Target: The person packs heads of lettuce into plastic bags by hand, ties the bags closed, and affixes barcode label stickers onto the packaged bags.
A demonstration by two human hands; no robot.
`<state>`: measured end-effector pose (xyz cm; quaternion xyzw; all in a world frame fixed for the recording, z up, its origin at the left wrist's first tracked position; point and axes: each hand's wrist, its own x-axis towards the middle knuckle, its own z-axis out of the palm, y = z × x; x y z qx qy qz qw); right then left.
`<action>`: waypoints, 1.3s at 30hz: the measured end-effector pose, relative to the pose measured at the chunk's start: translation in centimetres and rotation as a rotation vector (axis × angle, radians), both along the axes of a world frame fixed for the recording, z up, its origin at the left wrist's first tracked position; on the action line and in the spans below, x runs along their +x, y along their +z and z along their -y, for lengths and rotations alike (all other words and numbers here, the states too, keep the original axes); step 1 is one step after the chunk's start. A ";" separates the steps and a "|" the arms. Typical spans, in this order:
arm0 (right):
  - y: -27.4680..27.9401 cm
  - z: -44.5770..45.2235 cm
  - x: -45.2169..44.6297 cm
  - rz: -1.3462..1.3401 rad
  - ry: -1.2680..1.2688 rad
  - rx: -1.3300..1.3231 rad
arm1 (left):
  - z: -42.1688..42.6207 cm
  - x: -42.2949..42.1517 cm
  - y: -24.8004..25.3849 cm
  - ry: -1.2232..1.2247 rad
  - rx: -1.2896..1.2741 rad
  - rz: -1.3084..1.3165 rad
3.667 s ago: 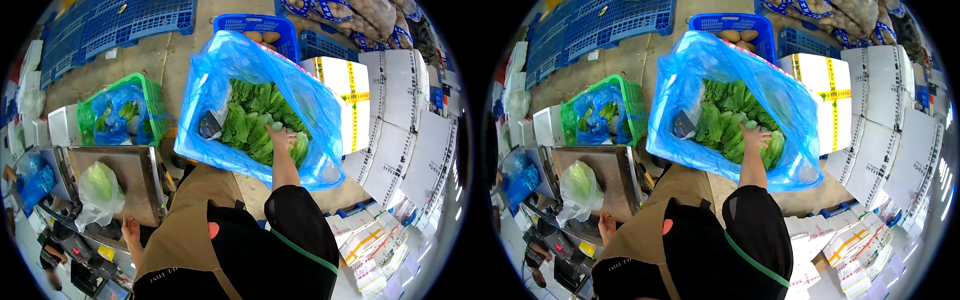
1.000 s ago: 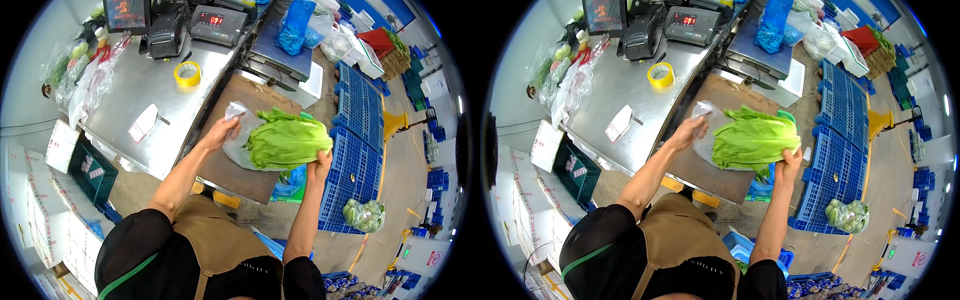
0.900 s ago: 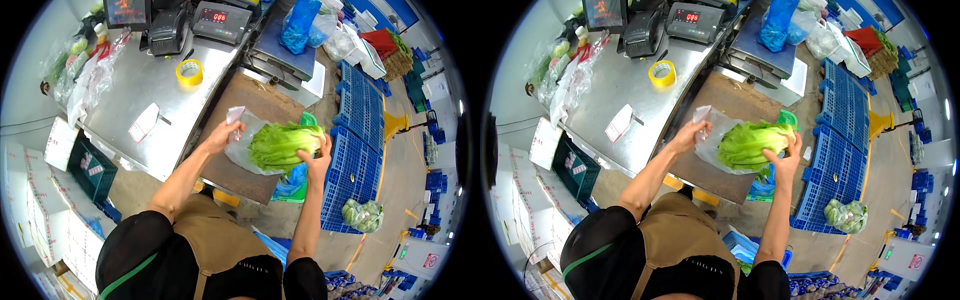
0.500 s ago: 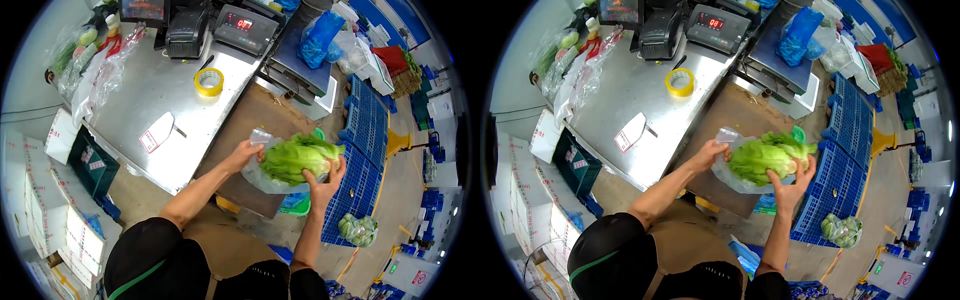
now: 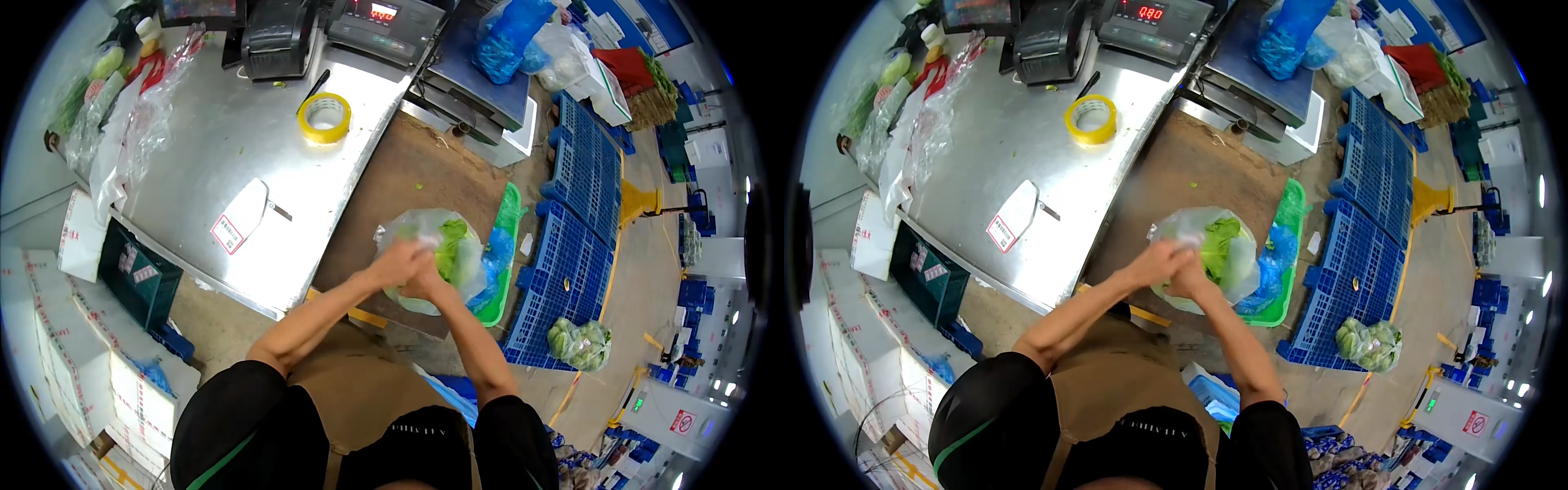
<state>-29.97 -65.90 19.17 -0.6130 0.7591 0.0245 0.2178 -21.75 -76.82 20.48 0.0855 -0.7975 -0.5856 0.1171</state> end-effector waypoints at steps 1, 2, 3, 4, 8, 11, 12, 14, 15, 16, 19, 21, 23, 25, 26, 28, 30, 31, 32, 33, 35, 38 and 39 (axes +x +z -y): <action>-2.6 0.5 0.1 -0.078 0.046 -0.085 | -1.2 0.4 -1.7 0.001 -0.278 -0.131; -5.2 1.0 0.3 -0.161 0.087 -0.170 | -1.5 1.0 -0.6 -0.084 -0.230 -0.124; -6.8 3.3 0.0 -0.210 0.072 0.010 | -1.6 1.6 1.5 -0.168 -0.181 -0.120; -7.6 5.3 -0.5 -0.262 0.058 0.188 | -1.9 2.1 4.0 -0.238 -0.107 -0.119; -5.1 8.9 -1.6 -0.114 -0.022 0.094 | -2.3 4.4 6.7 -0.272 0.342 -0.019; -7.1 8.0 -1.4 -0.101 0.016 -0.314 | 1.7 5.1 5.3 0.014 0.970 0.240; -9.5 7.0 -1.7 -0.075 0.087 -0.568 | 3.1 5.2 4.6 0.071 0.858 0.215; -19.0 4.1 -3.4 0.337 -0.261 -0.428 | 5.2 4.8 4.0 0.184 0.865 0.115; -12.2 3.2 -2.8 0.283 -0.214 -0.520 | 6.0 4.7 4.1 0.171 0.874 0.116; -4.1 2.6 -2.1 0.223 -0.170 -0.610 | 6.6 4.4 4.4 0.158 0.880 0.114; -2.6 -6.2 -3.9 -0.014 -0.444 -0.574 | 6.9 2.9 4.6 0.093 0.862 0.096; -2.2 -12.8 -5.6 -0.241 -0.524 -0.445 | 6.8 1.8 5.1 0.091 0.868 0.086; -0.5 -14.6 -5.9 -0.415 -0.588 -0.333 | 6.5 0.8 6.0 0.073 0.890 0.080; 4.0 -15.0 -6.4 -0.538 -0.632 -0.243 | 6.0 -0.2 6.9 0.069 0.881 0.023; 7.2 -13.9 -6.5 -0.579 -0.669 -0.204 | 5.8 -0.6 7.6 0.068 0.875 -0.003; 13.0 -12.2 -7.2 -0.662 -0.749 -0.145 | 5.2 -0.7 11.3 0.061 0.886 -0.091; 13.9 -13.1 -7.5 -0.632 -0.819 -0.220 | 5.0 0.1 12.1 0.079 0.883 -0.146; 14.2 -13.6 -7.8 -0.614 -0.850 -0.263 | 4.6 0.1 12.2 0.109 0.881 -0.127; 13.6 -14.4 -8.2 -0.520 -0.792 -0.339 | 4.4 0.1 11.8 0.139 0.877 -0.109; 12.2 -15.5 -8.4 -0.425 -0.729 -0.413 | 4.0 0.2 11.2 0.171 0.874 -0.089; 11.9 -15.9 -8.2 -0.048 -0.728 -0.541 | 2.9 0.4 8.0 0.186 0.660 0.095; 12.7 -15.3 -6.6 0.025 -0.705 -0.734 | 0.9 0.9 5.9 0.256 0.472 0.175; 13.0 -15.2 -6.1 -0.010 -0.705 -0.800 | 0.6 1.2 5.9 0.279 0.426 0.173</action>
